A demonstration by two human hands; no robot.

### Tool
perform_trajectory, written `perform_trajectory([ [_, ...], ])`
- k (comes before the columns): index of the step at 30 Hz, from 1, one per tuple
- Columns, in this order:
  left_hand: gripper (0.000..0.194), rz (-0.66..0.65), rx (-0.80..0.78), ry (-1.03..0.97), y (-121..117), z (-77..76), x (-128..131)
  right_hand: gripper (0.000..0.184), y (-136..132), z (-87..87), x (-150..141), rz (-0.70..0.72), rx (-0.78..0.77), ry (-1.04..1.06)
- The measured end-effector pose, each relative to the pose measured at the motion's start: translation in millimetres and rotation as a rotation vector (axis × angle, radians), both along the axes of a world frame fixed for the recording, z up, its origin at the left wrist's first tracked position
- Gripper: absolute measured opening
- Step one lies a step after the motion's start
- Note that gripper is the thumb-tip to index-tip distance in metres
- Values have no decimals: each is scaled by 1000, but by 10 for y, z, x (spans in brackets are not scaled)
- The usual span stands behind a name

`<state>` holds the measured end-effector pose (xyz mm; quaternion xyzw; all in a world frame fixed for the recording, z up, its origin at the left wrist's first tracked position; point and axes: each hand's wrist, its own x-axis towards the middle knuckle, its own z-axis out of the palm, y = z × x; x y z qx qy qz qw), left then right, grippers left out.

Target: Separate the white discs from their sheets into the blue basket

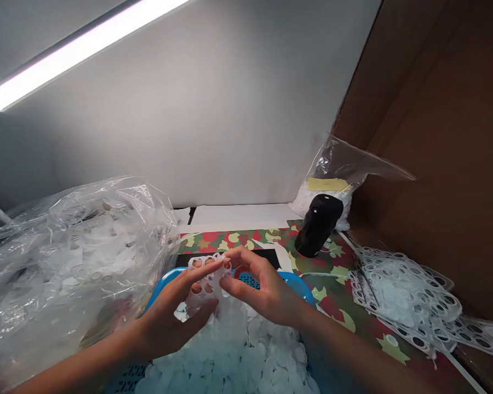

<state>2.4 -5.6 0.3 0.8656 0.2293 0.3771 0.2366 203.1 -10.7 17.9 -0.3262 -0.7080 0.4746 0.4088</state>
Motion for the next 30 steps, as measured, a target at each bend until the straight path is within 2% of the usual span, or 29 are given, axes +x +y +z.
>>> perform_trajectory([
  [3, 62, -20, -19, -34, 14, -4, 7, 14, 41, -21, -10, 27, -90, 116],
  [10, 48, 48, -112, -110, 60, -32, 22, 15, 79, -58, -5, -273, -56, 220],
  [14, 42, 87, -225, -141, 79, 6, 12, 14, 94, -66, 4, -343, -62, 284],
  [18, 41, 150, -189, -165, 76, 41, 17, 13, 130, -81, 2, -405, -119, 409],
  [23, 44, 123, -205, -228, 77, 44, 51, 17, 180, -81, 17, -341, -288, 642],
  [26, 25, 186, -172, -230, 80, 65, 42, 16, 178, -61, 33, -288, -368, 706],
  [28, 9, 197, -201, -167, 83, 93, 19, 9, 146, -34, 44, -286, -294, 673],
  [30, 31, 76, -340, -90, 90, 110, -6, 3, 85, 6, 54, -272, -141, 576],
])
